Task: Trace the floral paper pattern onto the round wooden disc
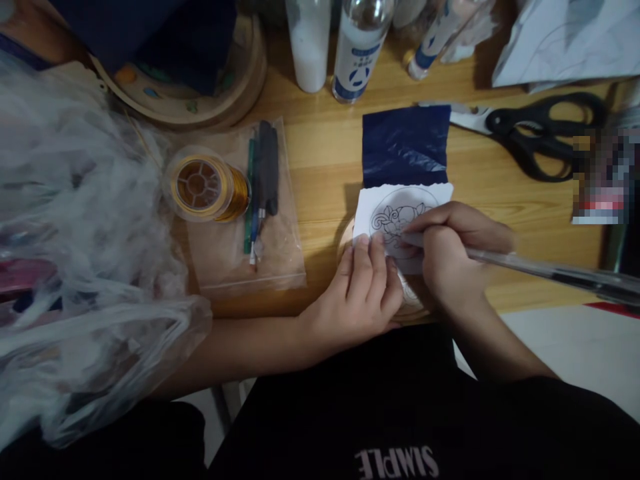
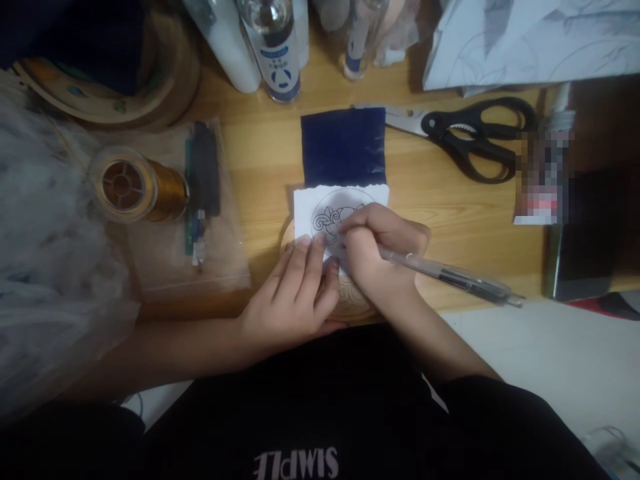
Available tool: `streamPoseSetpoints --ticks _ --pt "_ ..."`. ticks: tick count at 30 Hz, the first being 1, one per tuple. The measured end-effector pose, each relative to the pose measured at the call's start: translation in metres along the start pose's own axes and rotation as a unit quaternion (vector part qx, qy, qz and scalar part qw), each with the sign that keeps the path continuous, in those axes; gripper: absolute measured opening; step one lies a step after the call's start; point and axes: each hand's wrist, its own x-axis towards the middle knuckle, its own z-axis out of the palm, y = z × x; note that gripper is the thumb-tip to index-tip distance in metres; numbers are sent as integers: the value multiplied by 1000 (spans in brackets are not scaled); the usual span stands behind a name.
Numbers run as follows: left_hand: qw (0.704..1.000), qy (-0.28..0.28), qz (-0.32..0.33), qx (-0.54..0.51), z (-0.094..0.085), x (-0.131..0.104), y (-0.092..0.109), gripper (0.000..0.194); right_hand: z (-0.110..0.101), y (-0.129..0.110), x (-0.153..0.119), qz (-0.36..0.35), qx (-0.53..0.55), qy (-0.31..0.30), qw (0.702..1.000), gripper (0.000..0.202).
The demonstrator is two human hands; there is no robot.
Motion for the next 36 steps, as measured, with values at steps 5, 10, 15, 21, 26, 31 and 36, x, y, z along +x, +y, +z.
streamPoseSetpoints --ticks 5,10,15,21,26,31,36 --pt "1000 -4 4 1 -1 0 -1 74 0 -3 4 -13 -15 -14 1000 23" --pt "1000 -7 3 -4 -1 0 -1 74 -2 -1 1 -7 0 -3 1000 22" --pt "1000 -5 7 2 -2 0 -2 75 -4 4 -3 19 -28 -11 999 23" --pt "1000 -8 8 3 -2 1 -2 75 2 3 0 -16 -10 7 1000 22" --pt "1000 -10 7 2 -1 1 -1 77 0 3 -1 -12 -3 10 1000 20" --pt "1000 -8 9 -2 -1 1 -1 76 -8 6 -4 30 -22 -6 999 23" --pt "1000 -11 11 -1 -2 0 -2 76 -6 6 -4 16 -23 -23 999 23"
